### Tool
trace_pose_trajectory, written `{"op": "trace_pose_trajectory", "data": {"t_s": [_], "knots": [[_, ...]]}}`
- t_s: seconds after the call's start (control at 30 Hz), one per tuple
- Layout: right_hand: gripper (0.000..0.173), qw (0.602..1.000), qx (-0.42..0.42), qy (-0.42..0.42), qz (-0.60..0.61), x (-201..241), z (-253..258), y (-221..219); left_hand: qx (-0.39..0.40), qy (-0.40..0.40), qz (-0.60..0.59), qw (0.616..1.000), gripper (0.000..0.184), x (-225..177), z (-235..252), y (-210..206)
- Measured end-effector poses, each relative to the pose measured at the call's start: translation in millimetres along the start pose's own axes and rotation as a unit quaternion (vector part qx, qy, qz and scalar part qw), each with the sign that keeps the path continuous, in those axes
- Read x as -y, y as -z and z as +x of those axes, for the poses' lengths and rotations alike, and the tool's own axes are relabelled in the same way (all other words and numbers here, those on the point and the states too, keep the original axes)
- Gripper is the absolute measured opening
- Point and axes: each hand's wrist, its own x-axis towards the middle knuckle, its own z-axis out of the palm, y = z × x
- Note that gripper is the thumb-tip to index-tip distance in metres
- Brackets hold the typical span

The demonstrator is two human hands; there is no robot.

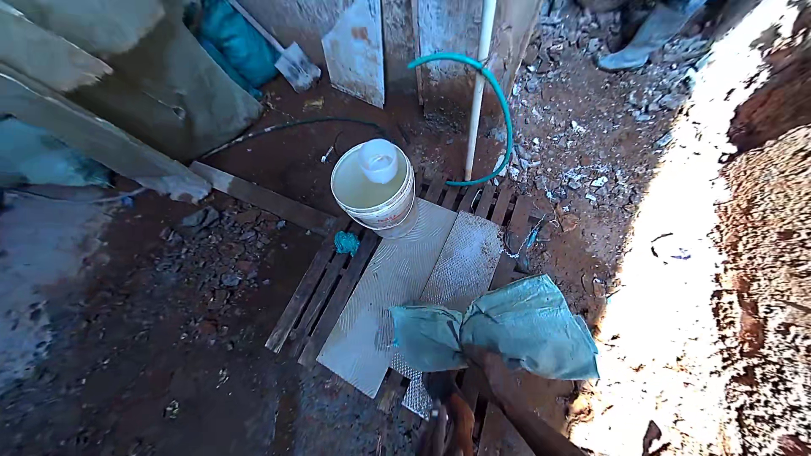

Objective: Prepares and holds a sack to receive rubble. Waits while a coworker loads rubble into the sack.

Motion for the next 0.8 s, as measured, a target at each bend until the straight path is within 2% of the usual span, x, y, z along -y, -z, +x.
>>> {"op": "trace_pose_trajectory", "data": {"t_s": [0.1, 0.23, 0.33, 0.47, 0.57, 0.63, 0.73, 0.8], "knots": [[0.024, 0.978, -0.141, 0.144, 0.045, 18.5, -62.9, 52.5, -0.057, -0.124, 0.012, 0.991, 0.078, -82.7, 66.9, 41.9], [0.024, 0.933, -0.246, 0.238, 0.110, 48.1, -154.5, 138.0, 0.018, -0.164, -0.118, 0.979, 0.110, -189.4, 110.9, 93.4], [0.027, 0.885, -0.302, 0.325, 0.141, 67.6, -224.8, 194.8, 0.089, -0.150, -0.211, 0.962, 0.119, -249.9, 93.6, 117.4], [0.028, 0.841, -0.285, 0.382, 0.256, 94.6, -318.7, 252.2, 0.205, -0.102, -0.239, 0.944, 0.108, -311.7, 45.1, 136.8], [0.028, 0.784, -0.285, 0.413, 0.367, 102.6, -364.3, 258.2, 0.250, -0.094, -0.224, 0.937, 0.092, -346.4, -11.0, 131.3], [0.027, 0.755, -0.296, 0.417, 0.411, 108.1, -387.3, 250.4, 0.238, -0.102, -0.279, 0.925, 0.079, -353.3, -51.5, 112.6], [0.026, 0.738, -0.285, 0.438, 0.426, 113.1, -409.0, 234.8, 0.194, -0.092, -0.410, 0.887, 0.045, -347.9, -108.4, 83.6], [0.025, 0.742, -0.271, 0.448, 0.418, 114.4, -418.7, 227.5, 0.173, -0.077, -0.482, 0.855, 0.042, -335.8, -133.8, 70.4]]}}
